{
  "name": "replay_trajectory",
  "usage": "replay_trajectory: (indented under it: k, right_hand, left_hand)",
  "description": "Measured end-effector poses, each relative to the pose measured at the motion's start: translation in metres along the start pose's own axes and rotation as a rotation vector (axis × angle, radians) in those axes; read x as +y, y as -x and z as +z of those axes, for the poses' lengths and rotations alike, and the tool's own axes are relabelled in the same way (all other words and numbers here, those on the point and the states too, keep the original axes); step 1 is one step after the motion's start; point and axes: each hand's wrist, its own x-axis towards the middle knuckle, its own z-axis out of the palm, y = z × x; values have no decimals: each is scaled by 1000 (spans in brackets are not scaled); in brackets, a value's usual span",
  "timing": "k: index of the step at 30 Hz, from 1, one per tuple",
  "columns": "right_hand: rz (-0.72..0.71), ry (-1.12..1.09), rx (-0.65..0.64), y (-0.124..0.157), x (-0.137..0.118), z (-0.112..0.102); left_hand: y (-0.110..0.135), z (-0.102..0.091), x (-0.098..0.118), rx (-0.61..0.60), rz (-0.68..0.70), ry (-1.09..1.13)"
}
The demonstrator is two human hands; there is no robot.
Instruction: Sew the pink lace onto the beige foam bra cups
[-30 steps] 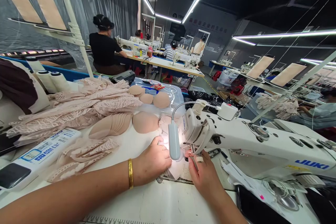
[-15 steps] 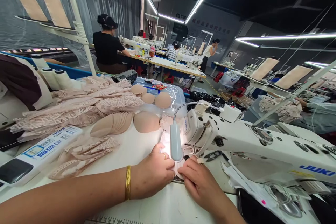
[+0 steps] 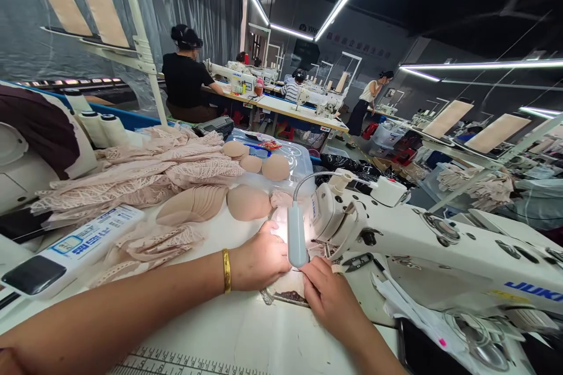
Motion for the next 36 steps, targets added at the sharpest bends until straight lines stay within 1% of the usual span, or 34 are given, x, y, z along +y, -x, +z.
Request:
replay_trajectory:
  k: [4, 7, 10, 12, 14, 16, 18, 21, 24, 26, 27, 29, 31, 33, 35, 36]
  right_hand:
    - [3, 34, 16, -1, 2, 5]
    - [3, 45, 36, -1, 2, 7]
    - [0, 52, 68, 0, 2, 9]
    - [9, 49, 78, 1, 3, 9]
    - [17, 45, 74, 2, 3, 10]
    - [23, 40, 59, 2, 4, 10]
    - [32, 33, 45, 3, 4, 11]
    - [44, 25, 55, 3, 5, 14]
    - [46, 14, 68, 3, 6, 16]
    - [44, 7, 65, 3, 6, 15]
    - [45, 6, 61, 2, 5, 15]
    - [48, 7, 52, 2, 5, 14]
    - [54, 9, 51, 1, 4, 13]
    - [57, 2, 54, 1, 4, 12]
    - [58, -8, 55, 1, 4, 11]
    - [56, -12, 57, 1, 4, 11]
  left_hand:
    - [-2, 6, -11, -19, -5, 137]
    - [-3, 11, -19, -16, -13, 170]
    - [-10, 8, -28, -20, -45, 177]
    - [-19, 0, -38, 36, -134, 158]
    - [-31, -9, -50, 118, -290, 134]
    - [-44, -13, -63, 158, -459, 134]
    - [-54, -11, -76, 137, -586, 166]
    - [-62, -1, -96, 105, -696, 205]
    - [-62, -3, -116, 143, -801, 199]
    - [-59, -12, -125, 173, -816, 185]
    - [-57, -17, -126, 180, -797, 183]
    - [-52, -24, -123, 162, -714, 194]
    - [-49, -24, -113, 94, -620, 208]
    - [-49, -19, -102, 5, -571, 209]
    - [-53, -15, -98, -58, -581, 195]
    - [-56, -16, -99, -70, -602, 186]
